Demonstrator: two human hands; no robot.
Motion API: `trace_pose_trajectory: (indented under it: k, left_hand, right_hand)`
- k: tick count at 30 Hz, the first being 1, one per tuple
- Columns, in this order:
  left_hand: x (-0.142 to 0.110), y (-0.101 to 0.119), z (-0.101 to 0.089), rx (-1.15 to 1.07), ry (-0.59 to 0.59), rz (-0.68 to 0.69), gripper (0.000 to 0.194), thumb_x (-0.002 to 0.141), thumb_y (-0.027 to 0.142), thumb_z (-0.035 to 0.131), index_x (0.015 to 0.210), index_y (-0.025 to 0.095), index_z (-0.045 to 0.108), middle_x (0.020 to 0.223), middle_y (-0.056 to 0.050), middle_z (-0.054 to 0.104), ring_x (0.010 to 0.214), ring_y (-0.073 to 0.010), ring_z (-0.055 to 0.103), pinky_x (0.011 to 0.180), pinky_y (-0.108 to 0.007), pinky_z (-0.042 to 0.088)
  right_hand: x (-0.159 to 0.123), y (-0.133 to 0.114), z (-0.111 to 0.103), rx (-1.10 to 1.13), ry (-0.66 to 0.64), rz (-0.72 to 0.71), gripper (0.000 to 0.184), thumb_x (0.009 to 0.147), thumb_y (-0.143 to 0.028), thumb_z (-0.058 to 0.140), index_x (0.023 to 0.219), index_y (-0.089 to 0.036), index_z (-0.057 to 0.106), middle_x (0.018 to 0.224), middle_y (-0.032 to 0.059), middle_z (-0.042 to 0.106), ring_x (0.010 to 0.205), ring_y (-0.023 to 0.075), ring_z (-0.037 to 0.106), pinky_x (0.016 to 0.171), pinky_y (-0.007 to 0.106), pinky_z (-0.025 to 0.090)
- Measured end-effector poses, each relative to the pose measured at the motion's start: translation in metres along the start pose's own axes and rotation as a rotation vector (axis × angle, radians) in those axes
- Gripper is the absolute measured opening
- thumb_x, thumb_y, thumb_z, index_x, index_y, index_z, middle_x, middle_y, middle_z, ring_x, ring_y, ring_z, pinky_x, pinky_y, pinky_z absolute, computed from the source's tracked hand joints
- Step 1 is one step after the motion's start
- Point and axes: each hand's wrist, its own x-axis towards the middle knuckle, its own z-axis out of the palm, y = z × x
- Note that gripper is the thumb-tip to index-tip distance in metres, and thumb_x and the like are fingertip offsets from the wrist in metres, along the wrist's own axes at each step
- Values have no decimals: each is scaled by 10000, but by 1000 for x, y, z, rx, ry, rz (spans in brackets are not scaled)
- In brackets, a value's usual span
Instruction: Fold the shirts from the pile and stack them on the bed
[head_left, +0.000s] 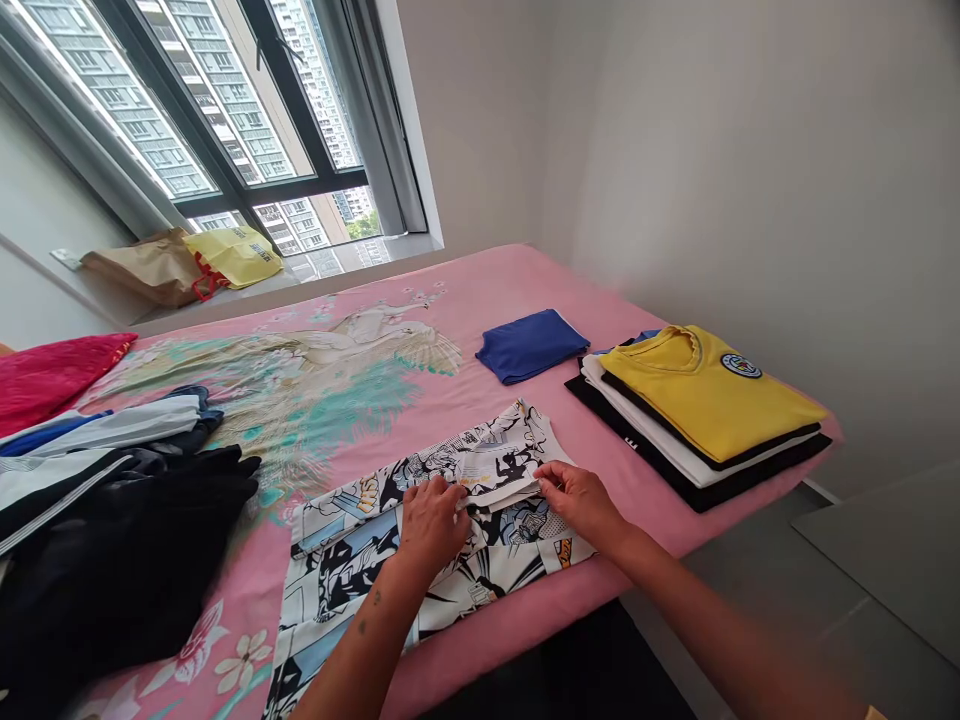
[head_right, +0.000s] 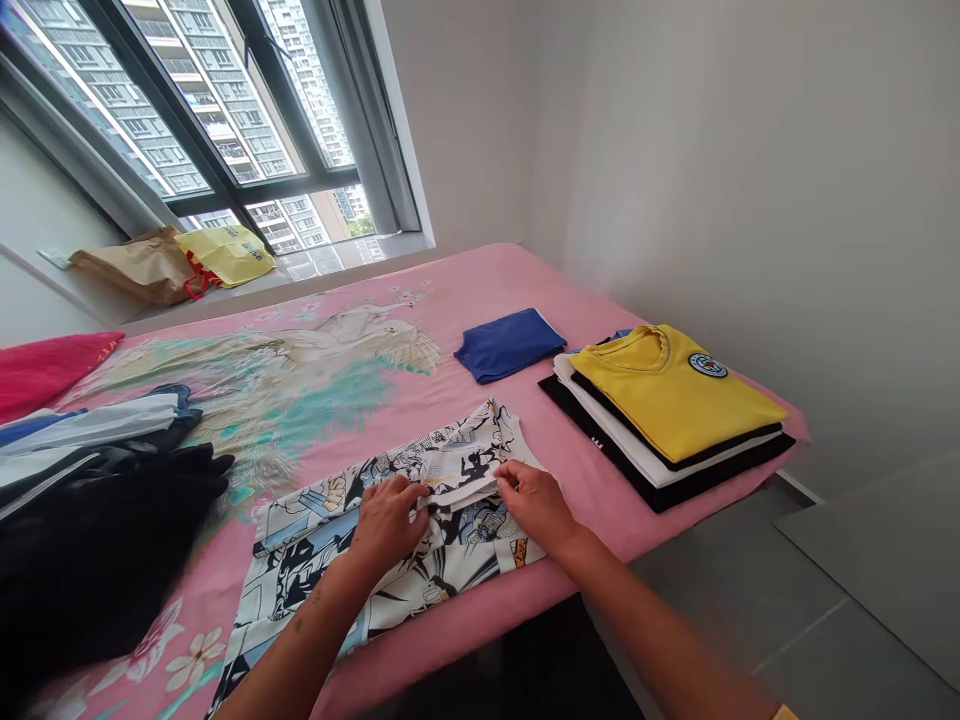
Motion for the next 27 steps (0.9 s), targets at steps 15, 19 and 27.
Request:
trace_pose_trajectory:
  k: [15, 19, 27]
  left_hand:
    - [37, 47, 39, -964, 183, -31, 333, 898, 327, 396, 1112, 224, 630, 1154, -37, 642, 1110, -195, 555, 979, -362, 421]
    - [30, 40, 35, -1000, 183, 13, 355, 902, 373, 410, 1152, 233, 620, 1215, -40, 614, 1176, -201, 517, 1030, -377, 384]
    - [23, 42, 48, -565, 117, 135, 366, 894, 293, 422, 1225, 281, 575, 1315, -77, 543, 1258, -251, 447, 1055, -518, 322]
  right_hand:
    - [3, -1, -15, -338, -130, -341, 341, 917, -307, 353, 1176, -195, 544, 1210, 89, 586, 1133, 211, 516, 978, 392, 376]
    - [43, 9, 7, -533, -311, -590, 448, 910, -318, 360, 1327, -184, 452, 1384, 104, 447, 1312, 235, 336, 1096, 473, 205]
    - [108, 11, 34, -791, -337, -569, 578, 767, -354, 523, 1329, -224, 474, 1413, 44, 424, 1364, 303, 214, 1128, 473, 84]
